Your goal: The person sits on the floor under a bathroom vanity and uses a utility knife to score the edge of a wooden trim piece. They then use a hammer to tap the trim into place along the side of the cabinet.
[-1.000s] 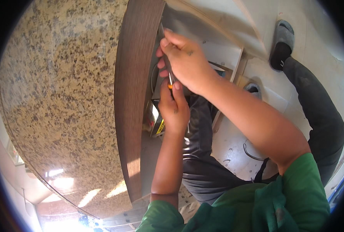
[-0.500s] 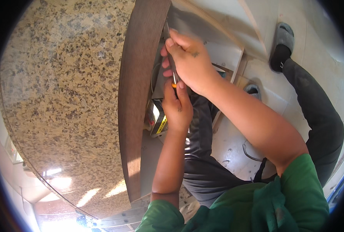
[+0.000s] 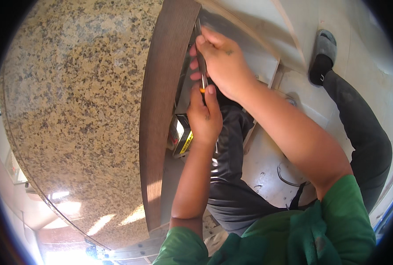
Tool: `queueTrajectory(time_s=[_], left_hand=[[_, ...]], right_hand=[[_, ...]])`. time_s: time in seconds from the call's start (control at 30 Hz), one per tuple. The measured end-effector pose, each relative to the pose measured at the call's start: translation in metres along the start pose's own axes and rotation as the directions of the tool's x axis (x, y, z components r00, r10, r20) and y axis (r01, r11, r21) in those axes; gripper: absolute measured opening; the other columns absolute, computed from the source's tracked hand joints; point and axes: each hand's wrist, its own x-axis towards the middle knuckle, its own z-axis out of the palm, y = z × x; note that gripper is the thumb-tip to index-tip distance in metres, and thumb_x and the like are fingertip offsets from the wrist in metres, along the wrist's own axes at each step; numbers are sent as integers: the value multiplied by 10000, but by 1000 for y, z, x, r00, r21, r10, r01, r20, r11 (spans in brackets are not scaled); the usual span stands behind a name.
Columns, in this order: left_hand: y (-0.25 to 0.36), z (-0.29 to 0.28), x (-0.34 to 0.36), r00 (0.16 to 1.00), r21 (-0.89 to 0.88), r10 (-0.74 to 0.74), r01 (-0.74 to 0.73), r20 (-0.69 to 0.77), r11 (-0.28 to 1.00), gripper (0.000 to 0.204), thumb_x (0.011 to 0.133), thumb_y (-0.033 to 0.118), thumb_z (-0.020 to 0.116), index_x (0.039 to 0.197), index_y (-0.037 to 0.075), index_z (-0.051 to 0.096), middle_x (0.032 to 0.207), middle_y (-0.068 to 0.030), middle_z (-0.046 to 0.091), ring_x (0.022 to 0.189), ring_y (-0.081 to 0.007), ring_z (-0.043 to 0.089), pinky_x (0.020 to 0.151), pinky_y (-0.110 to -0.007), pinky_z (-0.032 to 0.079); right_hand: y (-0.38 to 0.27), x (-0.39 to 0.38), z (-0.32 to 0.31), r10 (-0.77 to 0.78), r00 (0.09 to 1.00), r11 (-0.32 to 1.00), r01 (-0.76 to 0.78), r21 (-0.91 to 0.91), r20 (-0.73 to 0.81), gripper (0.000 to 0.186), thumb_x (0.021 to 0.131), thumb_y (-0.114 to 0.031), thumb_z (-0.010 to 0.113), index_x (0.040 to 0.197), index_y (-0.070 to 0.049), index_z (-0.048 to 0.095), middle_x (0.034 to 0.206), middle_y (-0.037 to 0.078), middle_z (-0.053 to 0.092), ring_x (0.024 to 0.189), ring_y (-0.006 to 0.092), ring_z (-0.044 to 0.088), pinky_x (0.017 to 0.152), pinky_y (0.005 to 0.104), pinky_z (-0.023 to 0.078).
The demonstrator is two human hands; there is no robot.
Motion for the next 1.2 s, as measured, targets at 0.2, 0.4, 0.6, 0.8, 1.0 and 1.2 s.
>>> queueTrajectory(time_s=[0.2,0.4,0.6,0.8,1.0,1.2], left_hand=[[2,9,2,999,-74,8,-11,-35,997,349,1074,263,512,1273,-21,552,946,-213,682,831,-356,685,744,-395,523],[-3,14,-6,997,-91,24,-31,-71,995,356,1073,287,521,1242,-25,547,961,-220,682,832,-353,683,745,-393,525],[-1,18,-6,997,-95,8,-16,-82,995,367,1078,314,511,1222,-21,553,967,-214,686,836,-346,683,745,-393,525],[-2,16,-9,996,-94,4,-12,-87,996,368,1077,323,511,1209,-18,555,953,-217,682,817,-366,680,723,-401,521],[-4,6,-12,998,-73,13,-17,-59,997,348,1073,304,515,1208,-14,552,933,-221,677,791,-375,677,709,-403,521],[-2,7,-11,997,-45,3,-6,-72,999,323,1071,260,508,1219,-25,551,922,-225,673,788,-381,673,713,-408,525]], right_hand=[[-6,9,-3,23,1000,999,-23,-26,-5,398,1080,-224,490,1418,-14,505,972,85,611,775,166,615,645,344,594],[-3,-2,0,34,999,997,-33,-71,6,433,1087,-227,484,1468,-22,469,972,73,602,778,161,609,629,325,591],[-1,-3,-2,-3,1000,998,4,-70,11,439,1090,-234,479,1478,-30,463,989,74,601,788,162,606,641,335,592],[-2,-6,-1,36,999,998,-35,-55,15,429,1090,-241,479,1469,-40,475,993,73,603,786,164,606,651,337,597],[2,-9,7,42,999,998,-43,-35,-33,402,1089,-243,481,1435,-42,513,973,69,604,770,160,607,645,337,598],[4,-7,5,39,999,999,-39,-29,-23,390,1083,-241,491,1420,-46,523,962,69,601,758,163,610,621,339,595]])
